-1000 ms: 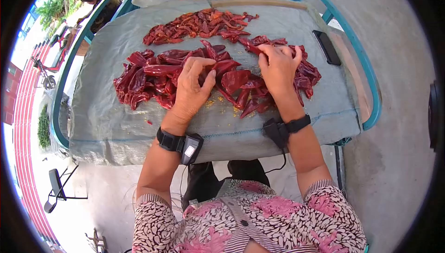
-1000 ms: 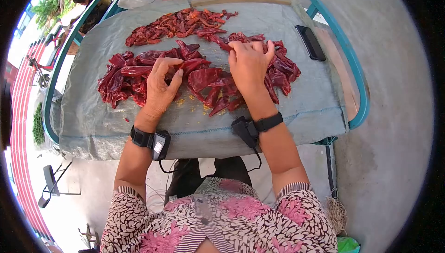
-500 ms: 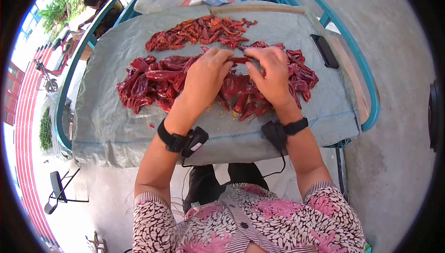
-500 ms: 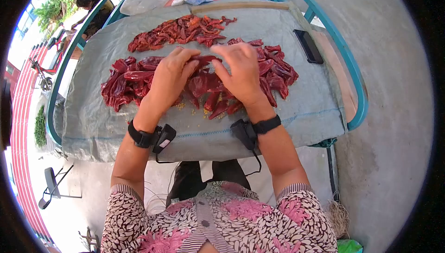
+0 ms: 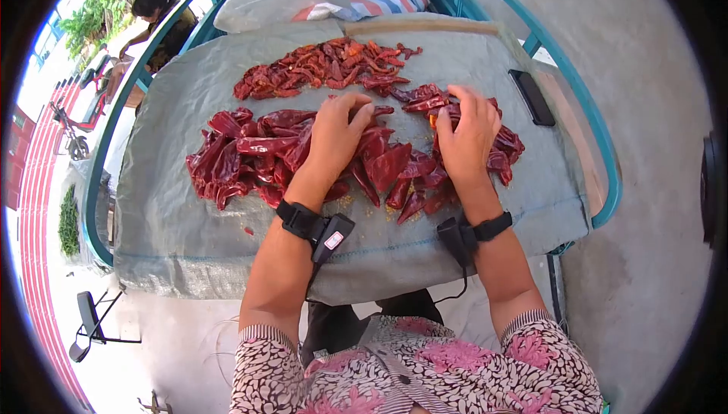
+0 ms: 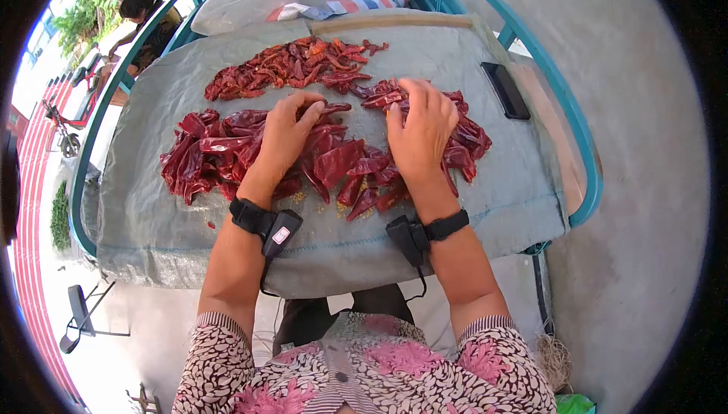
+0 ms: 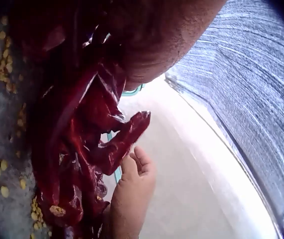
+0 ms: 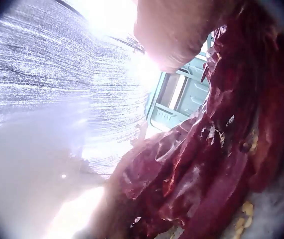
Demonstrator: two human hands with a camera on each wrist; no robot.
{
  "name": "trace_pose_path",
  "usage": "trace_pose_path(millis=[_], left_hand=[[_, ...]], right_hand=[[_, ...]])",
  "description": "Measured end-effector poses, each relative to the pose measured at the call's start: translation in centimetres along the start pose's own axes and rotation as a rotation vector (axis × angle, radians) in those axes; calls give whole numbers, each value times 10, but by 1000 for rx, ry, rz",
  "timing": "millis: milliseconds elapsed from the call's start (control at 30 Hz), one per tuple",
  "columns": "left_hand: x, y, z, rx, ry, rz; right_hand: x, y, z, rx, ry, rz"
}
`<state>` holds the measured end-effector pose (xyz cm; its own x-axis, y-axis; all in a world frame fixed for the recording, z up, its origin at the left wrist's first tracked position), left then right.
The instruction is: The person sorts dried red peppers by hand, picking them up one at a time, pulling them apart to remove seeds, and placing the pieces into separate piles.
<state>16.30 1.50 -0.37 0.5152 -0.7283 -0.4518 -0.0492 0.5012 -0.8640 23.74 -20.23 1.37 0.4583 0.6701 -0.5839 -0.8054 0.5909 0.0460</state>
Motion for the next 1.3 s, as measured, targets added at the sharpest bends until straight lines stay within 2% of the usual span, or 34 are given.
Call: trace_pose_path(millis=[67,233,333,533,633,733,833,933,1033,1133,1167,1267,1300], left_hand=[[1,-2,-5,150,-122,92],[-1,-10,-8,201,-224,162],[-2,-9,-8,194,-187,168],[0,-7,-8,171,-158,238],[0,-7,-10,165,-168,254],[1,-4,-9,167,-183,275],[3,2,-9,173,-199,300],[3,1,-10,180,-188,316],[2,-5,-15,219,-210,250],[-2,-14,-16,232,-173,188],[-2,-16,-17,229,-142,172],[6,-12,-17,263,-124,192],[4,-15,-18,259,-126,182]], right_hand=[[1,8,1,-39,61,-10],[-9,31,23,-175,362,89],[2,27,38,-248,580,39],[60,5,32,-371,501,-176],[77,-3,29,-304,669,-212],[77,-5,35,-312,752,-216],[57,-1,45,-221,647,-160],[37,12,52,-144,300,65],[32,25,56,-122,193,433],[41,36,39,368,262,1067],[39,41,36,386,274,1071],[47,38,30,263,130,1148],[47,36,29,232,127,1085]])
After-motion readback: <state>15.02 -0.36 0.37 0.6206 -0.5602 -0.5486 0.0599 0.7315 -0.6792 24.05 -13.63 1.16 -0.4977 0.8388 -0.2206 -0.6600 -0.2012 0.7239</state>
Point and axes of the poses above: each hand's wrist, its own z-axis towards the middle knuckle, its own x-axis out of the palm, y = z × x, the point moved 4 cm from there along z, towards the middle knuckle, and after that the axes turned 15 degrees about -x, right-handed, at the moved point
